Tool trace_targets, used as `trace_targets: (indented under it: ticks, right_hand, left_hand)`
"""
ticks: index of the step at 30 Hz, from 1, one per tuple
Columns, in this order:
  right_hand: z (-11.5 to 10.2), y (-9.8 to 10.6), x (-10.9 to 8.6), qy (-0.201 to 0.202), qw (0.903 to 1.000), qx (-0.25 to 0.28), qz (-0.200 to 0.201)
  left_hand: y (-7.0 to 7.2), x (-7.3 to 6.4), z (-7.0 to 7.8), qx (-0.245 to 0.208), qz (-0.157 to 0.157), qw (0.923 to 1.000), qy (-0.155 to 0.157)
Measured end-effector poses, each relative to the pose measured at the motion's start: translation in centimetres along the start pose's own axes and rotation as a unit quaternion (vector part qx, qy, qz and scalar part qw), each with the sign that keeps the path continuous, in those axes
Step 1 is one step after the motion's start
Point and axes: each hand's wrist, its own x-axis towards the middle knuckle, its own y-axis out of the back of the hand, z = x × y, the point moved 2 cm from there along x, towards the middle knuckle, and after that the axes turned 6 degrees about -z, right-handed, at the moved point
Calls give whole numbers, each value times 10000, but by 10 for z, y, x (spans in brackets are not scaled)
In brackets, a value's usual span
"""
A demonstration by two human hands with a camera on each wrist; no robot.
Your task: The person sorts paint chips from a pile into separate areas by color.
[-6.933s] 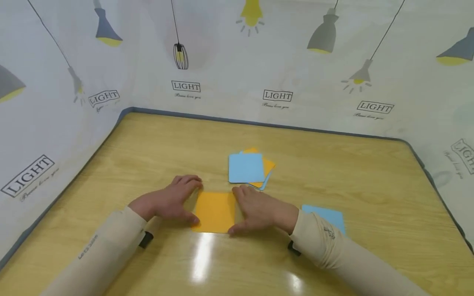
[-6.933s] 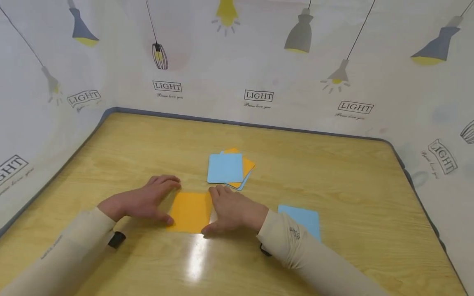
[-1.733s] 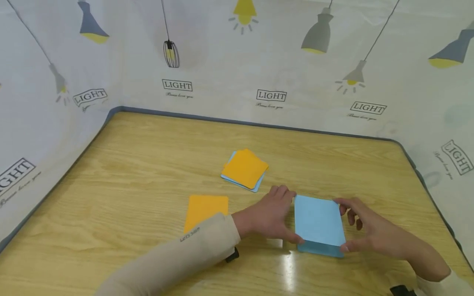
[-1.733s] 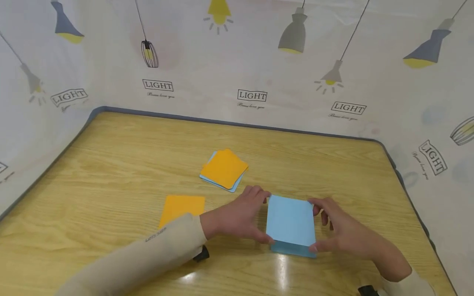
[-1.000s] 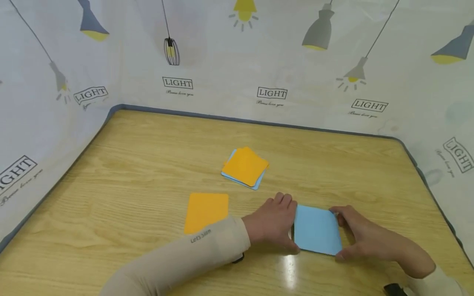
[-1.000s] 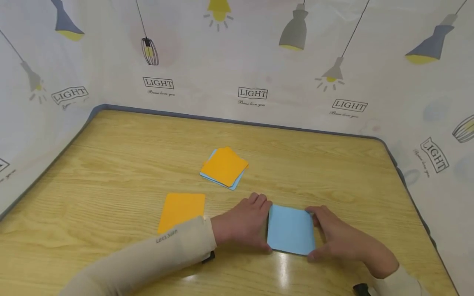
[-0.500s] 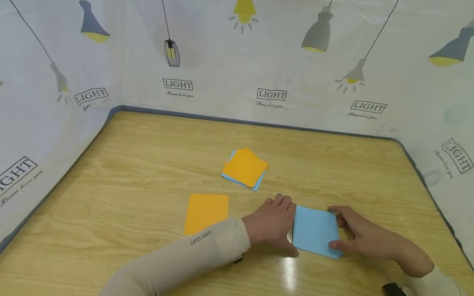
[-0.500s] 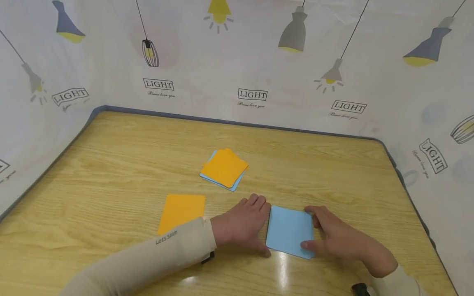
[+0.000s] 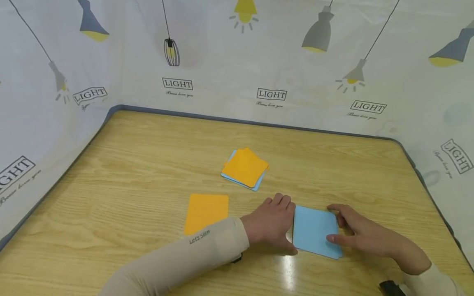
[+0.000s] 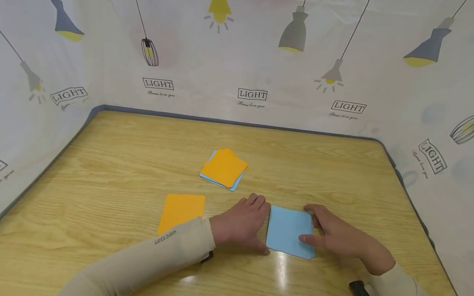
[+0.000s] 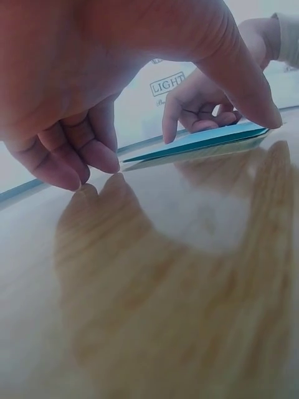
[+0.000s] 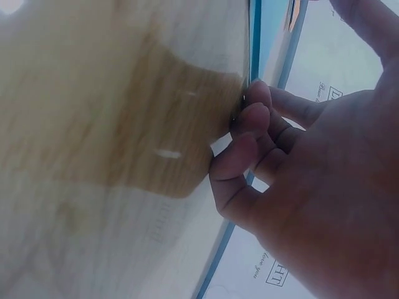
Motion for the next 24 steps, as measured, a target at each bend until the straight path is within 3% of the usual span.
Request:
trace_targets:
  ticks: [9, 15, 19, 24]
  right_hand:
    - [-3, 3, 4, 135, 9998, 99, -63]
    - [-6, 13, 8, 100, 9998, 61, -134]
    - [-13, 21, 18, 77, 9995, -276, 112]
    - [-34, 28, 38, 149, 9964, -728, 398]
  left_hand:
    - [-1, 0, -4, -357, -112, 9993, -45]
    - [1, 2, -15, -866, -137, 9955, -370]
    - [11, -2, -36, -1317, -11, 9894, -606]
    - [27, -13, -80, -2130, 364, 9746, -579]
